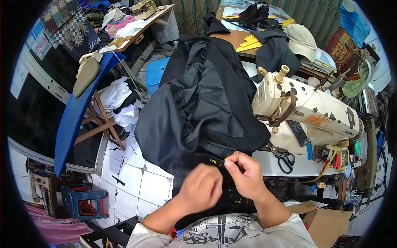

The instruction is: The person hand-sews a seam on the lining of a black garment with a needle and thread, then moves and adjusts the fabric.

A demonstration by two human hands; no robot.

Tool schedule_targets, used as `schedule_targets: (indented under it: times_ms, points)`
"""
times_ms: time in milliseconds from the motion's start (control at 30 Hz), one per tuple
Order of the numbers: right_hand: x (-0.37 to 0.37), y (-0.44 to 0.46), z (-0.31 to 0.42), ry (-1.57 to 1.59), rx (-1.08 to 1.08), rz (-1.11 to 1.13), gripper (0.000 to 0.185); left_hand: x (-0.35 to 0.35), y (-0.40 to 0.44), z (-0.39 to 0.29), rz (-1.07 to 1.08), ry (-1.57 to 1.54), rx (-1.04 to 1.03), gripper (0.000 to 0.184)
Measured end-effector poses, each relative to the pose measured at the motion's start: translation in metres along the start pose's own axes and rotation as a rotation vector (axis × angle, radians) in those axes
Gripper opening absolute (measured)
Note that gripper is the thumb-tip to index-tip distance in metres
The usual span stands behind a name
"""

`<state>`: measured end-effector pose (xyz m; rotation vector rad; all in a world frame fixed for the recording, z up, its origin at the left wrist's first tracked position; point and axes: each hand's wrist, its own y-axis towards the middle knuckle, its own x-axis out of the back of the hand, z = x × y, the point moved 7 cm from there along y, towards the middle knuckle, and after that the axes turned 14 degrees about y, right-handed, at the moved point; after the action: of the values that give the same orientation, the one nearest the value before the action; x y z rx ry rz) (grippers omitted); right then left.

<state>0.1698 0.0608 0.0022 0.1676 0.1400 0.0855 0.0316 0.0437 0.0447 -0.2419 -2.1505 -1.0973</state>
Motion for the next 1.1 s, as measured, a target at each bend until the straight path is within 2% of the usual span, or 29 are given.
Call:
schedule_targets:
  times_ms: [67,100,167,233,300,367,733,833,900,967,1033,1100]
  points:
    - [0.004,0.001,-0.013,0.162,-0.116,-0.058,0.014,0.013,-0.005,-0.016,-0.015,-0.279,-0.091,0.02]
    - [-0.002,-0.001,-0.014,0.201,-0.12,-0.061,0.014,0.026,-0.006,-0.019,0.0,-0.306,-0.071,0.016]
    - [-0.007,-0.002,-0.013,0.235,-0.132,-0.022,0.014,0.034,0.005,-0.012,0.014,-0.24,-0.084,0.011]
    - [-0.011,-0.003,-0.012,0.267,-0.115,-0.012,0.014,0.029,0.005,0.003,-0.085,0.008,0.06,0.014]
    - [-0.011,-0.003,-0.01,0.297,-0.095,-0.01,0.014,0.025,0.007,0.009,-0.129,0.129,0.164,0.018]
    - [-0.012,-0.004,-0.004,0.206,-0.086,0.041,0.01,0.022,0.006,0.008,-0.124,0.15,0.157,0.019]
    - [-0.015,-0.002,0.016,-0.037,0.077,-0.005,0.01,0.013,0.003,0.006,-0.093,0.313,0.089,0.019]
    - [-0.013,-0.002,0.011,-0.022,0.049,-0.013,0.01,0.011,0.006,0.004,-0.066,0.298,0.084,0.019]
    - [-0.009,0.0,0.004,0.008,0.019,-0.022,0.01,0.012,0.003,0.002,-0.018,0.0,0.09,0.016]
    - [0.0,0.001,-0.009,0.188,-0.089,-0.086,0.012,0.023,-0.004,-0.012,-0.024,-0.258,0.04,0.011]
    - [-0.001,-0.002,-0.009,0.201,-0.127,-0.06,0.014,0.032,-0.004,-0.014,-0.04,-0.295,0.013,0.012]
    - [-0.003,-0.001,-0.007,0.22,-0.123,-0.035,0.014,0.028,0.003,-0.006,-0.026,-0.137,-0.035,0.016]
